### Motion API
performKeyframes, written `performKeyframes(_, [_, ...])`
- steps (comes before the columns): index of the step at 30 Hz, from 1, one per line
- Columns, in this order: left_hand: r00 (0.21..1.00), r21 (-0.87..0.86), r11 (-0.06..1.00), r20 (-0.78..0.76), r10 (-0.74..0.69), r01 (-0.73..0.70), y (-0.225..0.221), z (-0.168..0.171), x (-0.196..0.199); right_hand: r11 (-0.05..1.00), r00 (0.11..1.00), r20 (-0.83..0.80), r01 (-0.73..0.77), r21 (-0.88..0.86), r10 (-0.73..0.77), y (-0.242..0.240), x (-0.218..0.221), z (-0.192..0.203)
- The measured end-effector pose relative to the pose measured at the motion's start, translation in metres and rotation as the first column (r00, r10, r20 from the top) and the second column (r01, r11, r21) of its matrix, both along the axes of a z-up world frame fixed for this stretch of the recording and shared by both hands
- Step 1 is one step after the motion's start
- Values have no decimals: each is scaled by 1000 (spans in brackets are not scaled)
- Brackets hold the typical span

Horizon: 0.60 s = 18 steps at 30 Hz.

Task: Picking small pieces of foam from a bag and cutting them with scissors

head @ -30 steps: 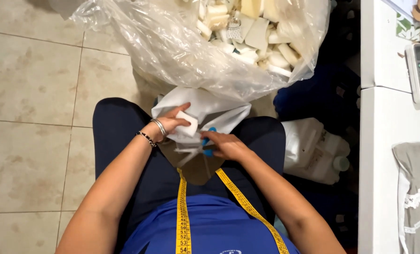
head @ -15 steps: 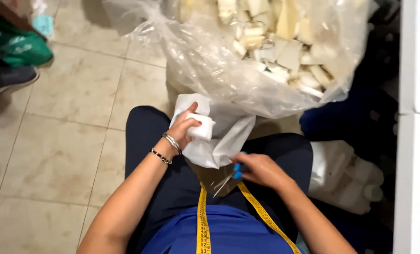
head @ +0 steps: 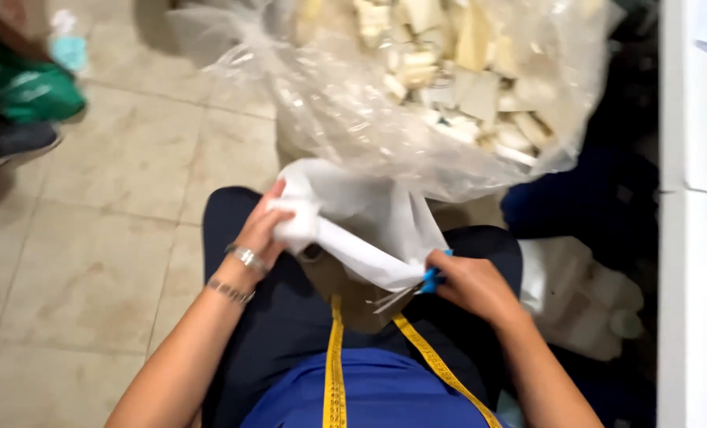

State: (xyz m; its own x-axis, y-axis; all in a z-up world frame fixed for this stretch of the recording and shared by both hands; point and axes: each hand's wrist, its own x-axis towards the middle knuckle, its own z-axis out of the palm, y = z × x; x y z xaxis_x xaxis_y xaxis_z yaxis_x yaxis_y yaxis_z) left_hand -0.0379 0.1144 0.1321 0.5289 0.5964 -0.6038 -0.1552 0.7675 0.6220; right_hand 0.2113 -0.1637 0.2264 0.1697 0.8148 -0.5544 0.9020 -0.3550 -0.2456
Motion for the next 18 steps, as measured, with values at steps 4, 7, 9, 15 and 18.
performKeyframes(4, [809, 268, 812, -460, -365, 519, -9, 41, -18, 959, 997, 46, 51, 278, -66, -39, 19, 0])
performKeyframes(7, [665, 563, 368, -697, -269, 740, 3, 59, -5, 892, 1000, -13, 6, 451, 0, -49, 4, 2])
performKeyframes(9, [701, 685, 152, -706, -106, 713, 9, 91, 13, 864, 995, -77, -18, 504, 65, -46, -12, 7])
performKeyframes(15, [-486, -405, -418, -867, -106, 813, 21, 124, 109, 904, 984, -131, -52, 424, 119, -42, -37, 73])
performKeyframes(18, [-470, -400, -421, -880, -72, 814, 31, 90, 113, 904, 982, -116, -89, 419, 150, -52, -36, 74])
